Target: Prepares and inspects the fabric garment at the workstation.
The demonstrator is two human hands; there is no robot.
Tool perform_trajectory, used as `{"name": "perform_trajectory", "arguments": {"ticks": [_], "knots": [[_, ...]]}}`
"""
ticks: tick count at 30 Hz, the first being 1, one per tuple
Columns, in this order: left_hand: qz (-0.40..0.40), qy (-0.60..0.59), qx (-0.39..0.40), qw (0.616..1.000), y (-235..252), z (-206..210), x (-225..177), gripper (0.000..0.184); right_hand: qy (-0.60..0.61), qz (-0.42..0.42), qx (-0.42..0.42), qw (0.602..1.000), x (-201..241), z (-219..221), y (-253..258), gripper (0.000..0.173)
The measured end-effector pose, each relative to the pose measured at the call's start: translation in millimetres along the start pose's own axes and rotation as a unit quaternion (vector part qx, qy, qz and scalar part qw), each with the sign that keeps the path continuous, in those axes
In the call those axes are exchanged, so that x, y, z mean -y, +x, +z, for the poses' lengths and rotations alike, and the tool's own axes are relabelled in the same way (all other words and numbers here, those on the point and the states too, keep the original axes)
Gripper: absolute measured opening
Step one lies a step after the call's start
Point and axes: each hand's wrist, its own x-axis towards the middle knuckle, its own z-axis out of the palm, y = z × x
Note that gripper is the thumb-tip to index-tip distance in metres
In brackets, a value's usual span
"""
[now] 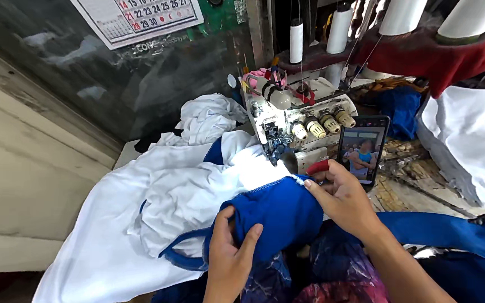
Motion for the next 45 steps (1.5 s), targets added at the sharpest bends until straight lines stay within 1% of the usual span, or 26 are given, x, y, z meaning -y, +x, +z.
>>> {"name": "perform_trajectory", "arguments": {"ticks": [2, 5, 6, 9, 10, 11, 12, 13, 15, 17, 18, 19, 20, 21, 22, 24, 27, 29, 30, 32, 35, 36, 39, 41, 44, 45], "knots": [[-0.002, 0.045, 0.013, 0.999, 10.5, -7.8, -3.2, 0.057, 0.001, 0.009, 0.006, 1.000, 0.1, 1.0, 3.3, 0.021], [0.002, 0.127, 0.027, 0.992, 40.6, -29.9, -15.0, 0.054, 0.009, 0.041, 0.025, 0.999, 0.5, 10.6, 7.4, 0.004], [0.012, 0.126, 0.016, 0.992, 50.6, -37.7, -19.1, 0.052, 0.020, 0.060, 0.031, 0.998, -1.4, 15.4, 9.4, 0.004], [0.017, 0.056, -0.079, 0.995, 55.4, -39.2, -12.2, 0.046, 0.151, 0.107, 0.050, 0.981, -4.3, 26.4, 10.1, 0.024], [-0.005, 0.038, -0.086, 0.996, 47.1, -32.2, -3.8, 0.049, 0.181, 0.118, 0.049, 0.975, -5.1, 29.2, 5.1, 0.028], [-0.037, 0.030, -0.059, 0.997, 35.4, -24.6, 6.0, 0.057, 0.182, 0.119, 0.042, 0.975, -7.6, 31.1, -1.4, 0.031], [-0.067, 0.025, -0.021, 0.997, 24.5, -17.2, 13.4, 0.061, 0.159, 0.113, 0.027, 0.980, -11.0, 32.9, -9.5, 0.036], [-0.087, 0.012, 0.013, 0.996, 17.1, -13.6, 18.4, 0.058, 0.125, 0.103, 0.011, 0.987, -13.3, 34.3, -18.2, 0.040], [-0.072, 0.006, 0.024, 0.997, 12.9, -21.9, 17.4, 0.041, 0.032, 0.073, -0.010, 0.997, -14.6, 37.2, -35.4, 0.049], [-0.033, -0.040, -0.079, 0.995, 11.7, -30.7, 7.9, 0.031, -0.053, 0.040, -0.034, 0.997, -17.5, 44.7, -50.4, 0.053], [-0.032, -0.073, -0.145, 0.986, 9.6, -26.1, 3.1, 0.033, -0.085, 0.026, -0.040, 0.995, -21.4, 50.5, -54.6, 0.054], [-0.055, -0.100, -0.189, 0.975, 4.5, -15.7, -0.3, 0.039, -0.107, 0.015, -0.043, 0.993, -26.4, 56.6, -56.7, 0.055], [-0.093, -0.111, -0.191, 0.971, -4.9, -2.7, 0.2, 0.054, -0.127, 0.008, -0.040, 0.991, -31.3, 61.7, -56.9, 0.054], [-0.131, -0.105, -0.165, 0.972, -15.2, 10.6, 4.5, 0.069, -0.148, 0.000, -0.034, 0.988, -34.9, 64.2, -55.1, 0.049], [-0.156, -0.087, -0.130, 0.975, -23.7, 20.5, 10.4, 0.073, -0.163, -0.004, -0.019, 0.986, -36.3, 62.9, -52.4, 0.041], [-0.157, -0.035, -0.058, 0.985, -30.3, 17.2, 15.2, 0.065, -0.174, 0.003, 0.024, 0.984, -35.1, 52.1, -50.9, 0.029], [-0.092, -0.020, -0.024, 0.995, -21.5, -7.2, -0.8, 0.028, -0.072, 0.016, 0.034, 0.997, -35.9, 28.1, -61.3, 0.021], [-0.054, -0.014, -0.008, 0.998, -13.4, -15.0, -10.0, 0.022, 0.118, 0.054, 0.000, 0.992, -32.3, 21.4, -66.7, 0.025], [-0.047, -0.011, -0.001, 0.999, -10.9, -15.1, -11.7, 0.024, 0.224, 0.094, -0.014, 0.970, -27.6, 23.8, -69.7, 0.026], [-0.056, -0.015, -0.007, 0.998, -7.3, -11.8, -12.7, 0.030, 0.331, 0.171, 0.006, 0.928, -15.9, 35.4, -75.8, 0.029], [-0.061, -0.016, -0.031, 0.998, -4.2, -16.4, -22.4, 0.036, 0.388, 0.201, 0.132, 0.890, -3.3, 39.1, -79.8, 0.034], [-0.060, -0.009, -0.029, 0.998, -4.1, -19.5, -25.3, 0.041, 0.372, 0.189, 0.135, 0.899, -2.6, 39.5, -80.9, 0.030], [-0.080, 0.021, 0.010, 0.996, -4.0, -23.7, -24.4, 0.068, 0.272, 0.118, 0.046, 0.954, -13.7, 48.1, -77.7, 0.020], [-0.083, 0.030, 0.025, 0.996, -1.7, -21.8, -21.6, 0.073, 0.296, 0.095, 0.067, 0.948, -18.4, 47.7, -65.4, 0.023], [-0.070, -0.008, 0.020, 0.997, -0.6, -24.9, -25.5, 0.067, 0.458, 0.120, 0.194, 0.859, -18.6, 40.9, -47.3, 0.020], [-0.065, -0.022, 0.020, 0.997, -0.2, -28.7, -27.5, 0.064, 0.478, 0.110, 0.227, 0.842, -18.7, 37.0, -45.1, 0.019]]}}
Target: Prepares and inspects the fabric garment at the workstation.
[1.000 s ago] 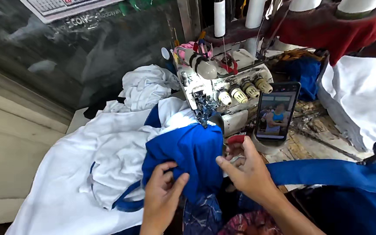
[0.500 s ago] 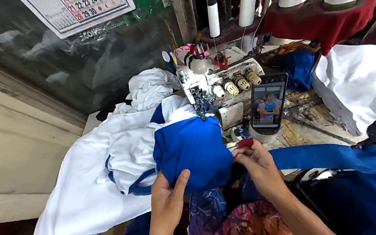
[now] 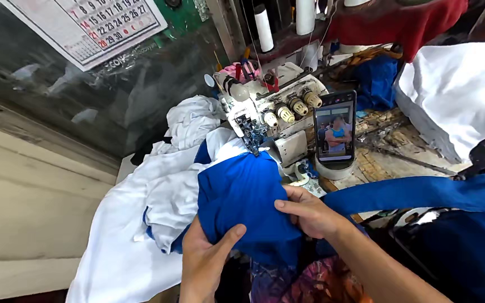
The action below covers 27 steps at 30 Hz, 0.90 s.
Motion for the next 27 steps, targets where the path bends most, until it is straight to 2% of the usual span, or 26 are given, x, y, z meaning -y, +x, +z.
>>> {"name": "perform_trajectory", "arguments": {"ticks": [1, 3, 6, 10, 16, 19, 23, 25, 27], "knots": [[0.002, -0.008, 0.005, 1.000, -0.1, -4.7, -1.6, 0.061, -0.025, -0.004, 0.019, 1.000, 5.3, 0.0, -3.3, 0.020], [-0.006, 0.003, 0.017, 1.000, -2.6, -12.6, 1.4, 0.053, -0.146, -0.008, 0.005, 0.989, 12.3, 3.8, -18.9, 0.022], [-0.027, 0.035, 0.020, 0.999, -7.2, -9.5, 22.0, 0.043, -0.293, -0.018, -0.082, 0.953, -3.3, 7.0, -42.6, 0.024], [-0.034, 0.037, -0.003, 0.999, -8.2, 0.8, 40.9, 0.045, -0.397, -0.085, -0.183, 0.895, -20.1, 9.0, -56.6, 0.025], [-0.039, -0.005, -0.014, 0.999, -6.1, 0.6, 33.1, 0.053, -0.413, -0.095, -0.222, 0.878, -7.1, 18.5, -56.3, 0.025], [-0.046, -0.036, -0.017, 0.998, -3.2, -8.2, 22.8, 0.054, -0.374, -0.094, -0.226, 0.895, -1.1, 33.1, -44.3, 0.020], [-0.039, -0.034, -0.043, 0.998, 3.9, -21.1, 16.6, 0.048, -0.351, -0.099, -0.189, 0.912, -2.0, 51.6, -31.9, 0.025], [-0.032, -0.026, -0.028, 0.999, 4.2, -19.1, 17.0, 0.047, -0.339, -0.121, -0.177, 0.916, -7.3, 51.5, -31.4, 0.027], [-0.030, -0.015, 0.008, 0.999, -0.3, -13.3, 20.9, 0.049, -0.327, -0.123, -0.201, 0.915, -8.8, 45.1, -39.5, 0.026]]}}
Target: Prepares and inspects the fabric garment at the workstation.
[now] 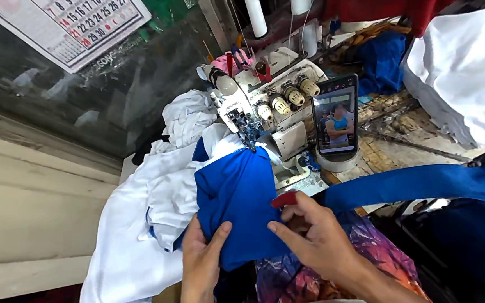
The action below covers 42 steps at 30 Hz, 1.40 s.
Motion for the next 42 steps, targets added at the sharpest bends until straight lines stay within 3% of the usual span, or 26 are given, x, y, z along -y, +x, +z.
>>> {"name": "perform_trajectory", "arguments": {"ticks": [4, 9, 15, 19, 24, 29, 35, 39, 42], "knots": [[0.017, 0.045, 0.049, 0.998, 2.2, 17.8, 17.2, 0.049, -0.021, 0.031, -0.049, 0.998, -18.7, -24.1, -0.3, 0.026], [0.060, 0.067, 0.036, 0.995, 8.1, 13.5, 1.0, 0.060, 0.005, 0.006, -0.013, 1.000, -9.8, -33.8, -0.3, 0.037], [0.074, 0.141, 0.079, 0.984, 17.1, 5.2, 7.0, 0.067, 0.053, 0.006, -0.045, 0.998, -24.4, -23.8, 20.0, 0.031], [0.061, 0.158, 0.066, 0.983, 54.2, -3.7, -2.2, 0.067, 0.038, 0.049, -0.041, 0.997, -16.2, -15.9, 55.7, 0.025], [0.052, 0.179, 0.061, 0.981, 75.6, -2.6, -8.2, 0.068, 0.016, 0.102, 0.021, 0.994, -25.1, -12.5, 55.8, 0.044], [0.050, 0.186, 0.025, 0.981, 82.4, -3.9, -11.6, 0.063, -0.004, 0.064, -0.008, 0.998, -18.8, -22.7, 48.9, 0.045], [0.088, 0.174, -0.033, 0.980, 110.9, 1.4, -19.0, 0.070, -0.049, 0.030, -0.046, 0.997, -12.9, -18.0, 81.8, 0.040], [0.117, 0.280, -0.056, 0.951, 143.2, -8.8, -26.7, 0.083, -0.001, 0.071, -0.053, 0.996, -15.7, -5.2, 102.6, 0.044], [0.083, 0.387, -0.038, 0.918, 128.8, -27.2, -31.4, 0.067, 0.020, 0.116, -0.006, 0.993, -27.1, -10.0, 82.6, 0.048]]}}
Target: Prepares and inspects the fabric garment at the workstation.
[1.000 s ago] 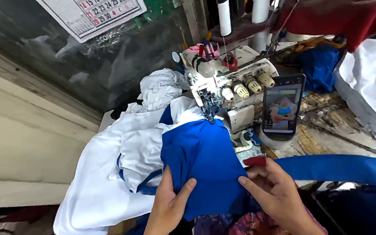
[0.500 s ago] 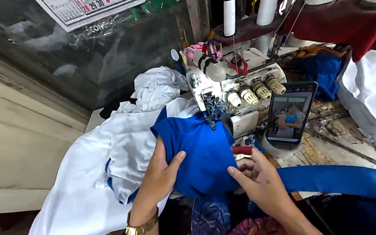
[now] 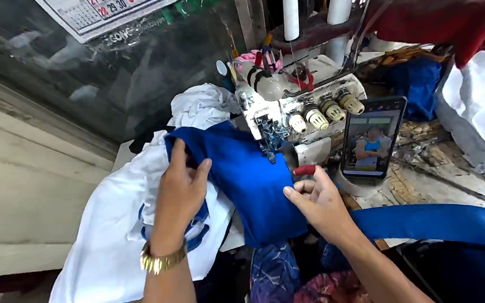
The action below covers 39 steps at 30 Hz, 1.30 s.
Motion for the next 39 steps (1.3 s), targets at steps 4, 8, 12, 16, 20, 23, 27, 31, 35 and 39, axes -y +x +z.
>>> {"name": "perform_trajectory", "arguments": {"ticks": [4, 8, 12, 16, 20, 23, 27, 31, 35, 39], "knots": [[-0.010, -0.170, 0.066, 0.983, -90.0, -17.8, 13.7, 0.026, -0.014, 0.012, 0.203, 0.979, -35.0, -31.5, -48.2, 0.033], [-0.180, -0.332, 0.250, 0.892, -190.0, 49.1, 12.7, 0.034, -0.031, -0.014, 0.193, 0.981, -46.5, -48.1, -66.5, 0.021], [-0.158, -0.593, 0.153, 0.774, -228.8, 138.6, 7.1, 0.084, 0.041, -0.042, 0.167, 0.984, -29.5, -49.0, -73.6, 0.024], [-0.165, -0.598, 0.139, 0.772, -240.2, 159.0, -5.3, 0.054, -0.029, 0.006, 0.199, 0.980, -41.3, -57.7, -106.6, 0.034], [-0.197, -0.482, 0.201, 0.830, -264.7, 140.6, -6.8, 0.037, -0.121, 0.067, 0.217, 0.966, -81.3, -77.7, -150.0, 0.023], [-0.180, -0.441, 0.193, 0.858, -275.5, 132.8, -5.2, 0.023, -0.044, 0.083, 0.205, 0.974, -90.9, -83.0, -170.8, 0.020], [-0.213, -0.429, 0.188, 0.858, -289.1, 131.7, -10.0, 0.027, -0.014, 0.141, 0.212, 0.967, -89.2, -84.1, -188.2, 0.021], [-0.191, -0.422, 0.161, 0.872, -283.4, 134.4, -13.5, 0.036, 0.011, 0.150, 0.164, 0.975, -77.4, -82.9, -188.9, 0.024], [-0.208, -0.380, 0.189, 0.881, -287.8, 133.7, -10.6, 0.029, -0.044, 0.156, 0.093, 0.982, -83.7, -78.1, -195.3, 0.027], [-0.191, -0.384, 0.221, 0.876, -288.0, 130.5, -4.8, 0.018, -0.024, 0.160, 0.105, 0.981, -87.0, -84.0, -205.4, 0.020]]}}
